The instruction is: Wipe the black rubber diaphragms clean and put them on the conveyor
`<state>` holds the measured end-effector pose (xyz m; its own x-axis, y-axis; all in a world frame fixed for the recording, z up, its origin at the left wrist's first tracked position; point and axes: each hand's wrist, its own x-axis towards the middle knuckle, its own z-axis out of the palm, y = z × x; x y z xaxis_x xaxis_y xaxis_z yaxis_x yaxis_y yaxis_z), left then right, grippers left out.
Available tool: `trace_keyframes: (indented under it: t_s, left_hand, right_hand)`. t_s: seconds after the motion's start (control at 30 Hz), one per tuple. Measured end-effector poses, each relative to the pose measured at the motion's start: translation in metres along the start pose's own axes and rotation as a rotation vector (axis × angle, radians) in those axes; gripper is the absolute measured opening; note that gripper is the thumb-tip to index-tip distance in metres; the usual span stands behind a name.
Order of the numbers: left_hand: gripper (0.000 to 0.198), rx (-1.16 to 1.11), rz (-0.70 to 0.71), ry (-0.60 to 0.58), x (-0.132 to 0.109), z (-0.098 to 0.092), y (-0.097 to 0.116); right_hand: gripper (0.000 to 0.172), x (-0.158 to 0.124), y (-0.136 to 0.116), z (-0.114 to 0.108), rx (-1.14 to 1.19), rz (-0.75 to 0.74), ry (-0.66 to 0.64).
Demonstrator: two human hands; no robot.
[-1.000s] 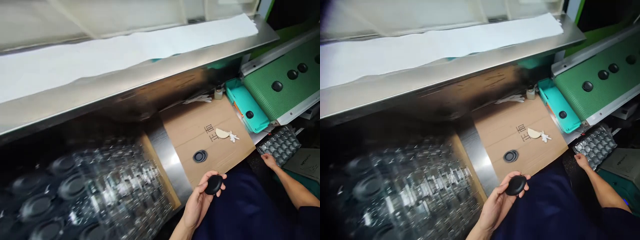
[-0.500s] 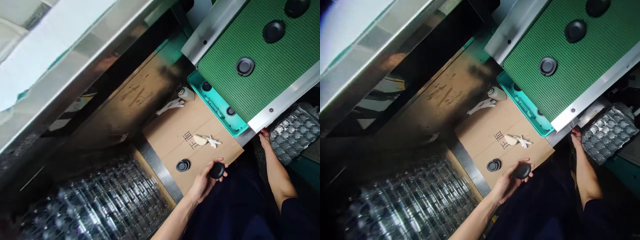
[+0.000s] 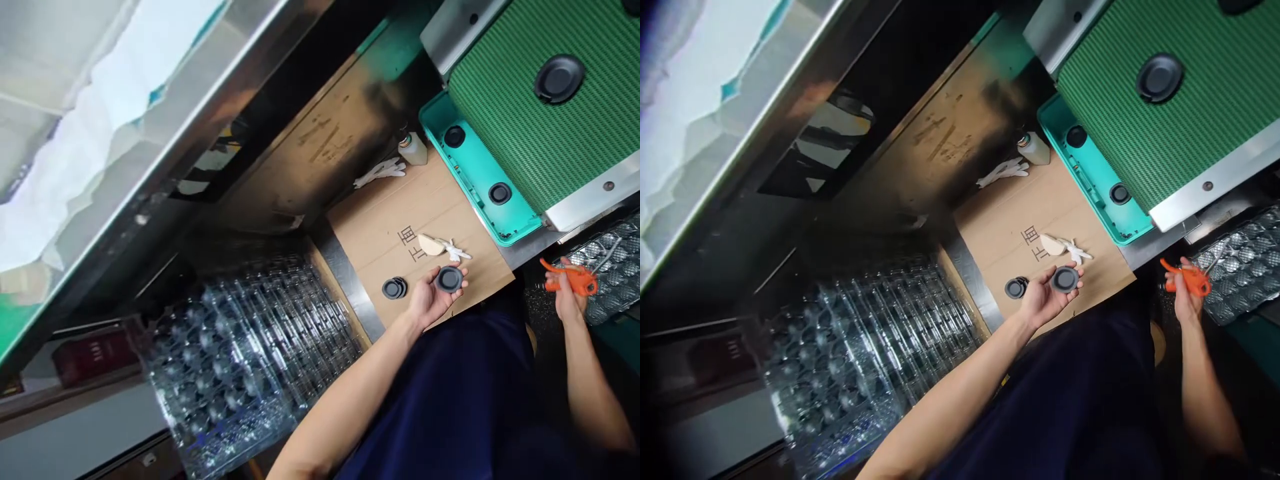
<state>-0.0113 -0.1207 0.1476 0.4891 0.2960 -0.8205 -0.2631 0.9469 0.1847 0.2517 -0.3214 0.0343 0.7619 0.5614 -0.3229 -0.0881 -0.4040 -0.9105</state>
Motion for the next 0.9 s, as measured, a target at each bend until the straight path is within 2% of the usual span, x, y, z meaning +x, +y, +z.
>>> trace_keyframes:
  t_s: [0.07, 0.13, 0.2, 0.27, 0.4, 0.57, 0.67, 0.77, 0.83, 0.9]
  left_hand:
    - [0.045, -0.039, -0.014, -0.040, 0.010, -0.004, 0.002]
    - [0.048, -0.064, -0.016, -0.083, 0.020, -0.007, 0.002]
    - [0.049, -0.066, 0.001, -0.114, 0.028, -0.008, 0.001]
    - [0.047, -0.053, 0.037, -0.129, 0.033, -0.008, 0.002]
    - [0.043, -0.044, 0.111, -0.170, 0.035, -0.013, 0.010]
    - [0.041, -0.087, 0.141, -0.166, 0.029, -0.027, 0.017]
    - [0.042, -0.114, 0.151, -0.169, 0.029, -0.035, 0.018]
    - [0.042, -0.135, 0.118, -0.169, 0.033, -0.041, 0.020]
    - [0.042, -0.161, 0.090, -0.148, 0.034, -0.044, 0.023]
    - [0.043, -0.201, 0.075, -0.138, 0.031, -0.043, 0.026]
  right_hand:
    - [0.051, -0.051, -0.027, -0.012, -0.212, -0.044, -0.256]
    - [0.041, -0.097, -0.054, -0.012, -0.416, -0.130, -0.393]
    - [0.034, -0.129, -0.079, 0.001, -0.622, -0.173, -0.497]
    - [0.036, -0.145, -0.097, 0.022, -0.801, -0.176, -0.576]
    - [0.042, -0.148, -0.121, 0.058, -1.045, -0.163, -0.669]
    - [0.040, -0.139, -0.131, 0.072, -1.148, -0.142, -0.718]
    - [0.038, -0.131, -0.120, 0.069, -1.082, -0.128, -0.704]
    - [0.036, -0.123, -0.100, 0.061, -0.897, -0.218, -0.666]
    - [0.036, -0.119, -0.084, 0.053, -0.738, -0.303, -0.612]
    - [0.037, -0.116, -0.068, 0.041, -0.631, -0.323, -0.508]
